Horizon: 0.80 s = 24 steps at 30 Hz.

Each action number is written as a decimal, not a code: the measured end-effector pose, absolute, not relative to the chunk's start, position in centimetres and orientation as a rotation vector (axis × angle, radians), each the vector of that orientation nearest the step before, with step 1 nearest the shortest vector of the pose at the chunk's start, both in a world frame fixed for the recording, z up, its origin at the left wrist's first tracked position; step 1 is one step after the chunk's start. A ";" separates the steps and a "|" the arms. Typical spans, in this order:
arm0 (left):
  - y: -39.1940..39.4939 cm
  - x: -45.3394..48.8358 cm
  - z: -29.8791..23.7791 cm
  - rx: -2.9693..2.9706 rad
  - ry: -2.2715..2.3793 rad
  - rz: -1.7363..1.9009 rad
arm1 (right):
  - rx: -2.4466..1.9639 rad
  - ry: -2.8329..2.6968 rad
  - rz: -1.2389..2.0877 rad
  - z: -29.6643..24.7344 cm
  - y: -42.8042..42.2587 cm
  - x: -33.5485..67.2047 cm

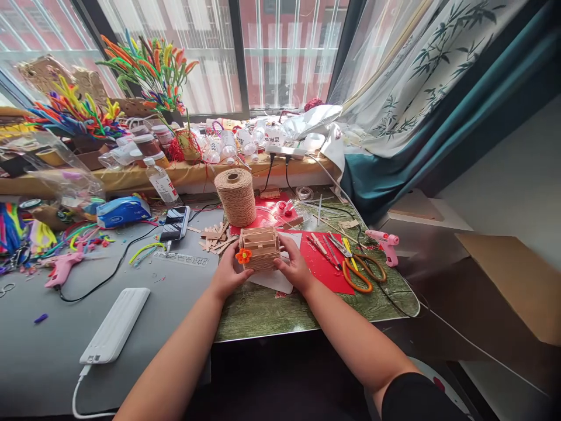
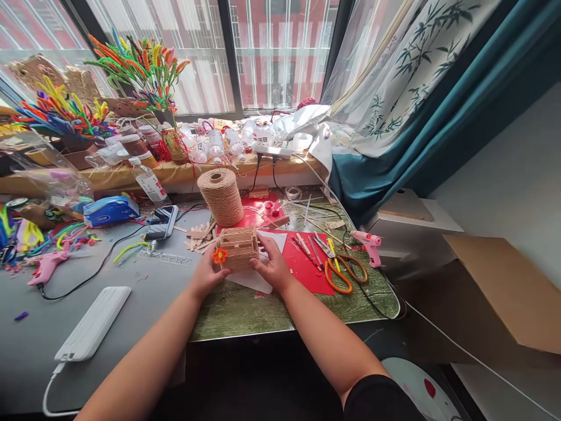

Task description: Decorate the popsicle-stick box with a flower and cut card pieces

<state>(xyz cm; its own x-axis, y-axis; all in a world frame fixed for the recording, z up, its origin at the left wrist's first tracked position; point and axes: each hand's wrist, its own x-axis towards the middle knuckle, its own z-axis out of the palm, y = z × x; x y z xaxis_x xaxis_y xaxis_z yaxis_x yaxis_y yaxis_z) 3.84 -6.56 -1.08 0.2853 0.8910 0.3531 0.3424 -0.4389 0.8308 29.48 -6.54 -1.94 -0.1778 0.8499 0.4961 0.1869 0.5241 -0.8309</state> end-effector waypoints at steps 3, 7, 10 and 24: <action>-6.6 4.0 -1.0 1.777 1.010 1.215 | -0.853 -1.699 0.804 -1.8 -6.7 29.4; -6.7 4.2 -0.9 1.703 0.969 1.254 | -0.816 -1.671 0.922 -1.6 -7.0 29.2; -6.6 4.1 -1.2 1.680 0.953 1.247 | -0.834 -1.642 0.939 -1.6 -7.2 29.0; -7.0 3.6 -1.0 1.899 1.015 1.209 | -0.804 -1.604 0.906 -2.0 -7.0 28.9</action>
